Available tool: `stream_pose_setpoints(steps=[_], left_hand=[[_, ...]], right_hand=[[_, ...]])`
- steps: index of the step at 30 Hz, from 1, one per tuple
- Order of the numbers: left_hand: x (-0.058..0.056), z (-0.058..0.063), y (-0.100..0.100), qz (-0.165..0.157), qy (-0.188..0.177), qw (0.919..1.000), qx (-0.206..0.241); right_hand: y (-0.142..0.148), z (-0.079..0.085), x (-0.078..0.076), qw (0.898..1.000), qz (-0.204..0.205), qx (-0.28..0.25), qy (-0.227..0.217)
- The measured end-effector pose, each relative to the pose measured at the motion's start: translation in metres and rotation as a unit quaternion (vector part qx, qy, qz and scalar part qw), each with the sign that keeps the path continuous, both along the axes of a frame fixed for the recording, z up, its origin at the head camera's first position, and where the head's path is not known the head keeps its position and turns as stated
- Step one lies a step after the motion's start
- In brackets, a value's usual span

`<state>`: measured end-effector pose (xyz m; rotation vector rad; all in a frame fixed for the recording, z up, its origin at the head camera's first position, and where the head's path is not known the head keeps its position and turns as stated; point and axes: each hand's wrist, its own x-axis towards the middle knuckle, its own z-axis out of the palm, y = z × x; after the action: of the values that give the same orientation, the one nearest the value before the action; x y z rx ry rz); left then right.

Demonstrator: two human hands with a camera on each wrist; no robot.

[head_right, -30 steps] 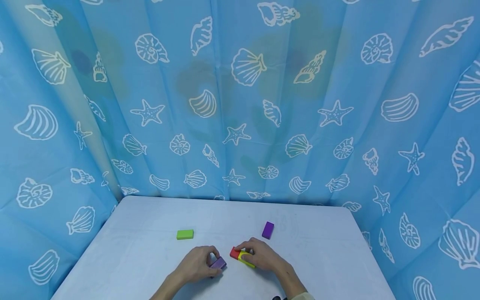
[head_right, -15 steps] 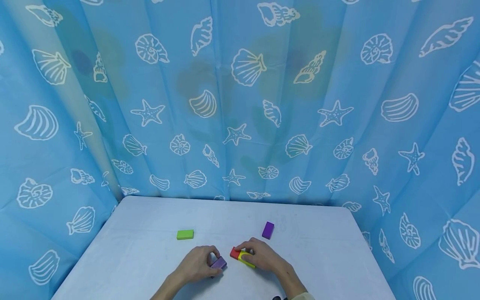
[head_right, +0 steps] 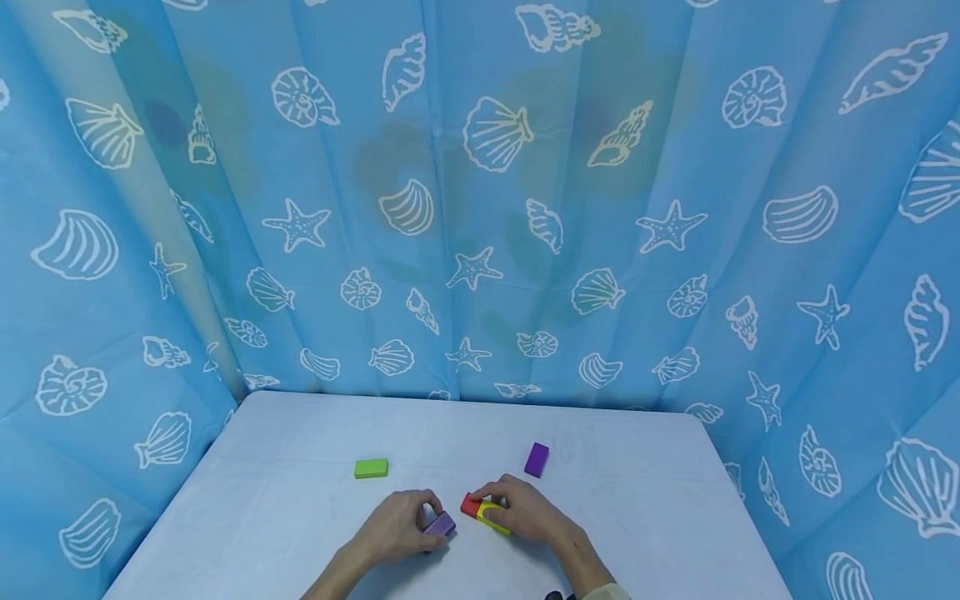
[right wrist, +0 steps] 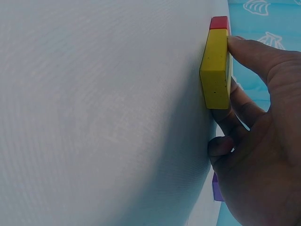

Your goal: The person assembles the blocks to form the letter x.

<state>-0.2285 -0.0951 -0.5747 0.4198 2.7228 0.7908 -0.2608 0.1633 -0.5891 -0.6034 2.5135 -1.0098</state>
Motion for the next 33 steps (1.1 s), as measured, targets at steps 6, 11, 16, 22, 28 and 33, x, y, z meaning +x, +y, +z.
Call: stream_pose_setpoints(steps=[6,11,16,22,28,33], left_hand=[[-0.0004,-0.0006,0.0011,0.002,-0.003,1.0000,0.003],[-0.0010,-0.0026,0.0013,-0.001,-0.001,1.0000,0.009],[-0.0011,-0.0026,0.0019,-0.003,0.001,0.9999,0.010],[0.0002,-0.0015,0.0022,-0.010,0.007,0.9998,0.014],[0.0011,-0.0024,0.0049,-0.015,0.006,0.9996,0.022],[0.0010,-0.0031,0.0072,-0.016,0.000,0.9995,0.027]], right_hand=[[-0.0002,-0.0004,0.0003,1.000,-0.001,0.000,0.000],[-0.0003,-0.0003,0.0001,1.000,-0.001,-0.002,0.000],[0.0000,0.0005,0.0003,1.000,0.002,-0.003,0.003],[-0.0002,0.0010,0.0015,1.000,0.003,-0.003,0.004],[-0.0002,0.0018,0.0026,1.000,0.000,-0.001,0.004],[-0.0003,0.0024,0.0029,1.000,0.000,0.000,0.005]])
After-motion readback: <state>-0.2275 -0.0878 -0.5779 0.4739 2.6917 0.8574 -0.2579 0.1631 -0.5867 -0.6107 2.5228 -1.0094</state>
